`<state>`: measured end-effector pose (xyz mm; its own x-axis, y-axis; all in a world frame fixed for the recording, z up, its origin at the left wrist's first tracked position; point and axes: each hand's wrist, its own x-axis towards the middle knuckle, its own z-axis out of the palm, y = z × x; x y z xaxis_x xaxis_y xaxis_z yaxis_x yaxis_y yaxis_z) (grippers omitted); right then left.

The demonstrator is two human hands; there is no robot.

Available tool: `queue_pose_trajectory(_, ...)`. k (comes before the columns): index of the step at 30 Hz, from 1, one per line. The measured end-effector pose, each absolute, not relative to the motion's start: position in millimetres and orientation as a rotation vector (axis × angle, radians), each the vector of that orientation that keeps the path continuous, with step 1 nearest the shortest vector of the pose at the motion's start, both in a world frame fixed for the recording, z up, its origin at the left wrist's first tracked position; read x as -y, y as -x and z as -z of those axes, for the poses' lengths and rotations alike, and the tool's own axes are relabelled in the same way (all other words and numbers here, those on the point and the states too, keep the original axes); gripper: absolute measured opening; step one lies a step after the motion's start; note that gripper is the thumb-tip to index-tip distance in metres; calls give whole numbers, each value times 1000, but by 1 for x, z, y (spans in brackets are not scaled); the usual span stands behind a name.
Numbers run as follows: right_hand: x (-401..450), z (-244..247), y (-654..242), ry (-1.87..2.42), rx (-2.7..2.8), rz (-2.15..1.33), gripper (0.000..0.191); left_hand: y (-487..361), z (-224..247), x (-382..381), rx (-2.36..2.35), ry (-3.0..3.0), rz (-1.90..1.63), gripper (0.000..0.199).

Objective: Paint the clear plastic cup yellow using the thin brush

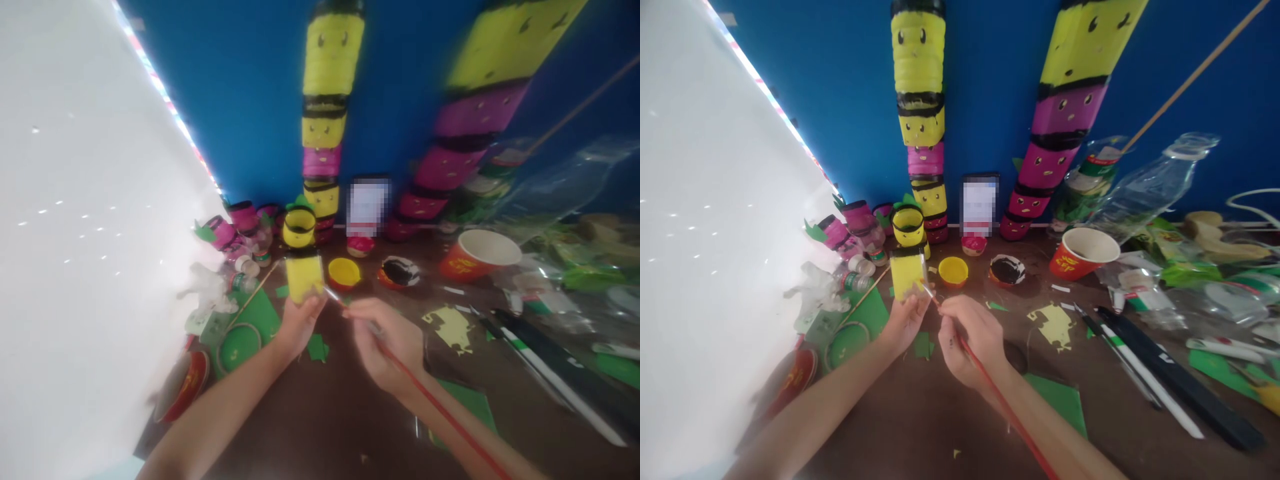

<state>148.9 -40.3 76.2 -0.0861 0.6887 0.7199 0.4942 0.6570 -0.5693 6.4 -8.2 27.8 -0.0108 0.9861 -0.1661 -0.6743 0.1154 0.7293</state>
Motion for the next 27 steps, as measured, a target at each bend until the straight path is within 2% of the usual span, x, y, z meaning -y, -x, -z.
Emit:
queue_pose_trajectory(19, 41, -74, -151, 880, 1772, -207, 15, -6, -26, 7, -756, -480, -1427, 61)
queue_pose_trajectory(27, 41, -71, -148, 891, 1796, -199, 14, -6, -24, 6, -728, -489, -1438, 54)
